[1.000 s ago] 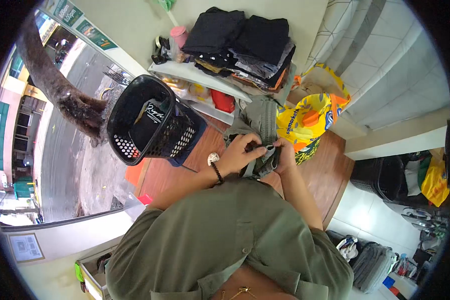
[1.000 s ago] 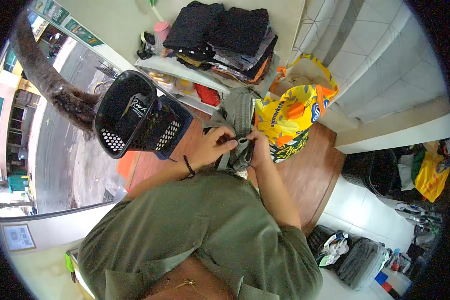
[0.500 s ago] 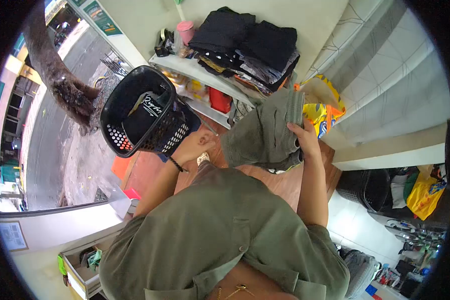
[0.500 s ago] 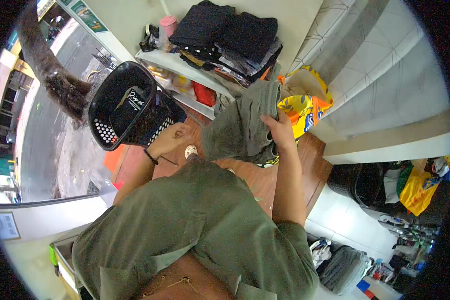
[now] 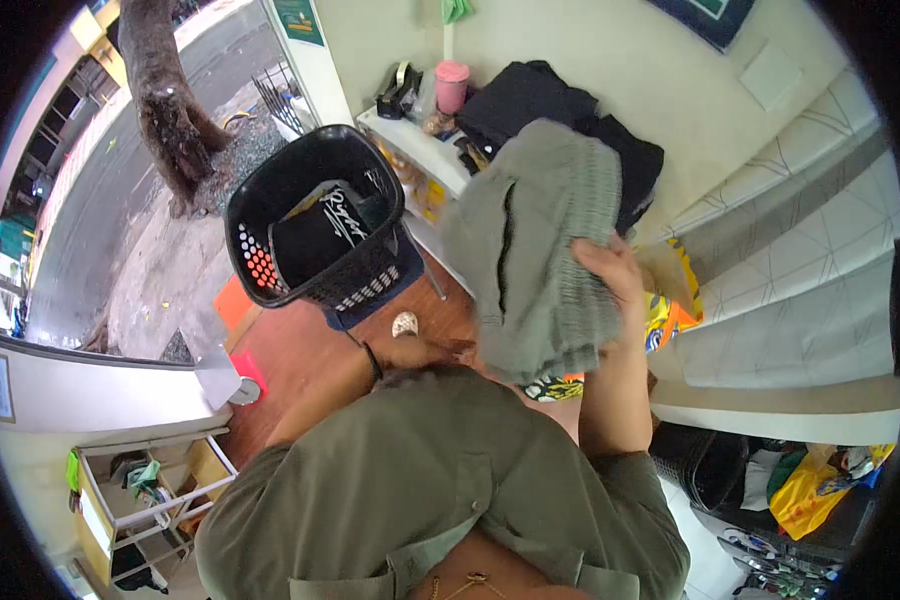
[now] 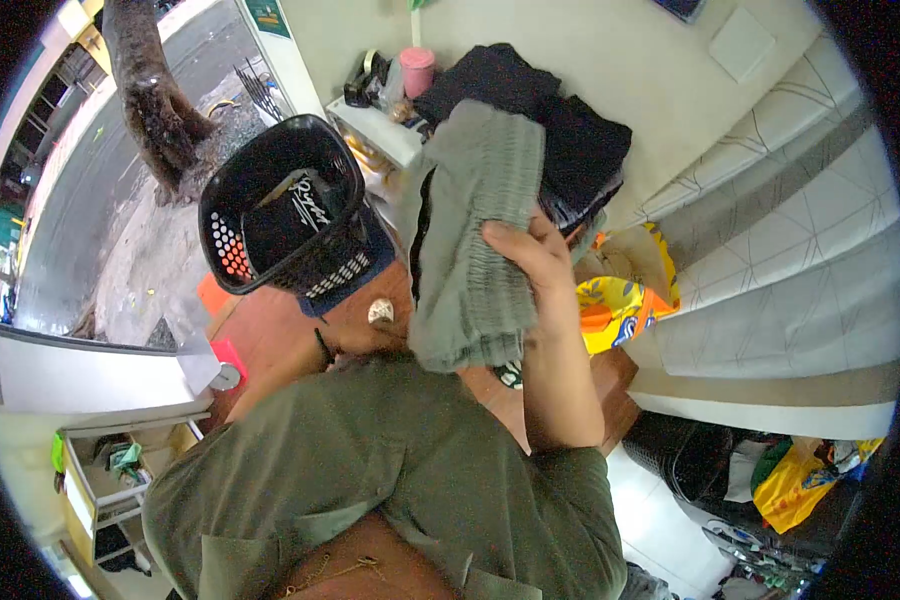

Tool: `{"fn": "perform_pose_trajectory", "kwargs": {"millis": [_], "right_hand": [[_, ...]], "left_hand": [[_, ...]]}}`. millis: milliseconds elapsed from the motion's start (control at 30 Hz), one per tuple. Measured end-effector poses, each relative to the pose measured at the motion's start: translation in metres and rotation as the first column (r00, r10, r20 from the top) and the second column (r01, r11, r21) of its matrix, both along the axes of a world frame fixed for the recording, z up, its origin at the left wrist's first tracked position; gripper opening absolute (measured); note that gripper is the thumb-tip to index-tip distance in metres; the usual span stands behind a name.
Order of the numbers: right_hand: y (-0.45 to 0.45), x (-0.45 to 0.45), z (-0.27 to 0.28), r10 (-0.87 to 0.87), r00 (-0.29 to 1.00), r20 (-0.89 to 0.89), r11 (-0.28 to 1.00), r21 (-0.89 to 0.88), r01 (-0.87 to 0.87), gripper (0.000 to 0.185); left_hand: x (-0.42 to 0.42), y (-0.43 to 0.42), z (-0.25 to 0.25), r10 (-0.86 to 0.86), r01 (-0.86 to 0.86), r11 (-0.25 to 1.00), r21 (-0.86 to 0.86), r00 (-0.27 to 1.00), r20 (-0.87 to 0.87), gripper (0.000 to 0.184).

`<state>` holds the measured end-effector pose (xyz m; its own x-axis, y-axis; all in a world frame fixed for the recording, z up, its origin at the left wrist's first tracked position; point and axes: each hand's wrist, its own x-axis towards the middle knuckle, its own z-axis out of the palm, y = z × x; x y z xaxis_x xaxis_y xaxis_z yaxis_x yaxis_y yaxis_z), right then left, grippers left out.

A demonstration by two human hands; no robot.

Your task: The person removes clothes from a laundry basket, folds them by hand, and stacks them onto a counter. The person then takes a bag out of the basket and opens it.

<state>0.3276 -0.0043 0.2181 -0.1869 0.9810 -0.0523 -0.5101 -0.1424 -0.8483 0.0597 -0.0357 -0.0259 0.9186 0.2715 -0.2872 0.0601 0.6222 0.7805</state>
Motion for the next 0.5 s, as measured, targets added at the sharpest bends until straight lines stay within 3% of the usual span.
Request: {"fn": "perform_pose_trajectory", "kwargs": {"millis": [33,100,133,233,300,367,467,500], "right_hand": [[-0.003,-0.002,0.006,-0.067,0.997,-0.03,0.994,0.082,0.069,0.042],[-0.002,-0.008,0.013,-0.25,0.941,-0.228,0.961,0.058,0.269,0.04],[0.0,-0.011,0.016,-0.371,0.852,-0.37,0.925,-0.067,0.374,0.04],[0.024,0.029,-0.004,-0.49,0.836,-0.248,0.868,-0.05,0.494,0.039],[0.034,0.026,-0.007,-0.467,0.844,-0.263,0.876,-0.004,0.483,0.041],[0.045,0.043,-0.026,-0.385,0.884,-0.266,0.914,0.022,0.405,0.046],[0.041,0.078,-0.065,-0.371,0.921,-0.122,0.928,-0.086,0.362,0.063],[0.041,0.038,-0.034,-0.427,0.904,-0.008,0.903,-0.047,0.427,0.062]], "left_hand": [[0.002,0.001,0.001,0.058,-0.052,0.996,-0.075,0.995,0.084,0.057],[0.008,0.012,0.006,0.227,-0.18,0.96,-0.213,0.948,0.223,0.056],[0.011,0.024,0.01,0.322,-0.243,0.929,-0.278,0.903,0.286,0.056],[0.005,0.069,0.027,0.604,-0.414,0.784,-0.462,0.679,0.417,0.056],[-0.013,0.102,0.039,0.734,-0.478,0.677,-0.56,0.5,0.46,0.057],[-0.036,0.131,0.05,0.785,-0.521,0.619,-0.588,0.425,0.45,0.057],[-0.07,0.165,0.064,0.783,-0.579,0.62,-0.53,0.498,0.372,0.059],[-0.077,0.175,0.067,0.766,-0.586,0.639,-0.498,0.544,0.342,0.059]]}}
